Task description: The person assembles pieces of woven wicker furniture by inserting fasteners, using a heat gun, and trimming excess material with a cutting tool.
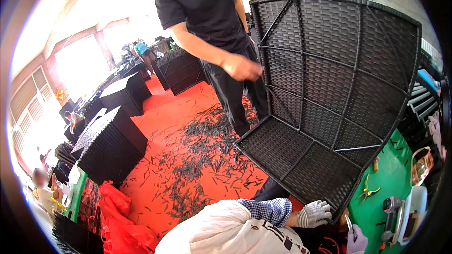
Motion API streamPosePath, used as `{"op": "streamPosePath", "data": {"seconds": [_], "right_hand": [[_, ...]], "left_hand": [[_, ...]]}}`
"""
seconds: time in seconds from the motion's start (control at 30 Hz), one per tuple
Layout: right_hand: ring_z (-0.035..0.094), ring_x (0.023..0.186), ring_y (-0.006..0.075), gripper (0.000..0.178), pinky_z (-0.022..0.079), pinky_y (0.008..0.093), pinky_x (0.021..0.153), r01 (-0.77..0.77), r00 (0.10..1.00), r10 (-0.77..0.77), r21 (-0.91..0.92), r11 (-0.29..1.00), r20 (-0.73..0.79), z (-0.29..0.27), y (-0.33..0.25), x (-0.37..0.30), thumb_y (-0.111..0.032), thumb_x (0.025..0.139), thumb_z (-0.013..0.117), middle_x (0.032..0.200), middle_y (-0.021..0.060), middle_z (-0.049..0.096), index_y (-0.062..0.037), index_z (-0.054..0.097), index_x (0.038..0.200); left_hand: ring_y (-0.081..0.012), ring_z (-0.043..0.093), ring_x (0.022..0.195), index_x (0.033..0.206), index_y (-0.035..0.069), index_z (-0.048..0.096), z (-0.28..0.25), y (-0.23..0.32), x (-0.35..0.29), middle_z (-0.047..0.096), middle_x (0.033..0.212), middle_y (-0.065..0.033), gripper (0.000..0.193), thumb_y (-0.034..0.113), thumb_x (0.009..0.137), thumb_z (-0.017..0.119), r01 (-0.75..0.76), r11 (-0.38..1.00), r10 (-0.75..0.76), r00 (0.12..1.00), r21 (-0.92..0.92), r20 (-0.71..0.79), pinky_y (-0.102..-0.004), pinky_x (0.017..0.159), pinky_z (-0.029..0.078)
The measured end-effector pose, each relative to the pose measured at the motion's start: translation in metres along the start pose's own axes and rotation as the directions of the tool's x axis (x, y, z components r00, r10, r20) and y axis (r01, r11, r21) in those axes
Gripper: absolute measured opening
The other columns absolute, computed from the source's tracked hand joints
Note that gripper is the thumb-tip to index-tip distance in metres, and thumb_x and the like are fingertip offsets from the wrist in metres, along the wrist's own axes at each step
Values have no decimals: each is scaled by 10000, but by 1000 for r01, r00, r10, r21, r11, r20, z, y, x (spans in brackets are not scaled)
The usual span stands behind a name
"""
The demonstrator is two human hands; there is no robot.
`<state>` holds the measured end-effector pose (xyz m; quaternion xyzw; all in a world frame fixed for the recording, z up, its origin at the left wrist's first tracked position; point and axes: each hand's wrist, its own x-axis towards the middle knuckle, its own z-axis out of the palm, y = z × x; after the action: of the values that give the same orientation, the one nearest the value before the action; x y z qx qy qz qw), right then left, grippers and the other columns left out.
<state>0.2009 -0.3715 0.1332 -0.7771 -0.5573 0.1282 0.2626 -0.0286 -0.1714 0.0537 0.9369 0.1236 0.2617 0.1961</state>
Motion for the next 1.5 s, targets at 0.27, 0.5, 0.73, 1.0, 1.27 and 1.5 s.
{"op": "streamPosePath", "data": {"seconds": [0.27,0.5,0.73,1.0,1.27,1.5], "right_hand": [[725,858,409,391,577,479,739,-2,1000,2,-24,1000,-17,8,4,2,-438,1018,616,971,204,745,-152,728,1260],[734,858,388,391,580,465,744,-64,997,63,-25,998,-43,14,15,2,-434,1013,625,986,194,751,-145,734,1252],[740,890,388,427,586,458,776,-127,982,126,-2,992,-138,17,27,1,-417,992,656,1025,202,756,-114,711,1288],[740,1004,364,492,579,447,862,-200,963,185,-63,978,-195,35,74,5,-427,946,713,1113,214,745,-100,697,1315],[682,1035,421,375,534,456,906,-180,951,166,-29,983,-261,43,101,12,-84,890,698,1127,246,702,24,651,1246],[659,1007,419,372,529,473,848,-166,939,130,-86,982,-320,36,105,17,-91,898,692,1083,223,668,-31,644,1262]], "left_hand": [[-315,583,1017,1074,129,675,-6,1,1,570,1056,-98,276,340,900,715,-25,999,26,999,35,-28,-451,870,505],[-317,583,1020,1079,125,679,-1,0,0,576,1055,-100,286,347,903,712,-13,999,13,1000,38,2,-453,871,504],[-320,585,1029,1084,127,679,-4,1,0,581,1062,-107,289,350,904,710,-10,999,9,1000,42,16,-454,871,508],[-326,586,1032,1094,128,690,-2,-3,0,584,1068,-109,294,346,900,710,-14,999,13,1000,40,25,-459,875,508],[-325,591,1029,1100,133,690,-7,1,2,587,1060,-107,293,334,890,722,-9,999,9,1000,33,13,-458,877,509],[-322,594,1031,1093,135,687,-7,-1,1,590,1063,-104,286,337,893,719,-7,1000,6,1000,26,26,-455,883,510]]}}
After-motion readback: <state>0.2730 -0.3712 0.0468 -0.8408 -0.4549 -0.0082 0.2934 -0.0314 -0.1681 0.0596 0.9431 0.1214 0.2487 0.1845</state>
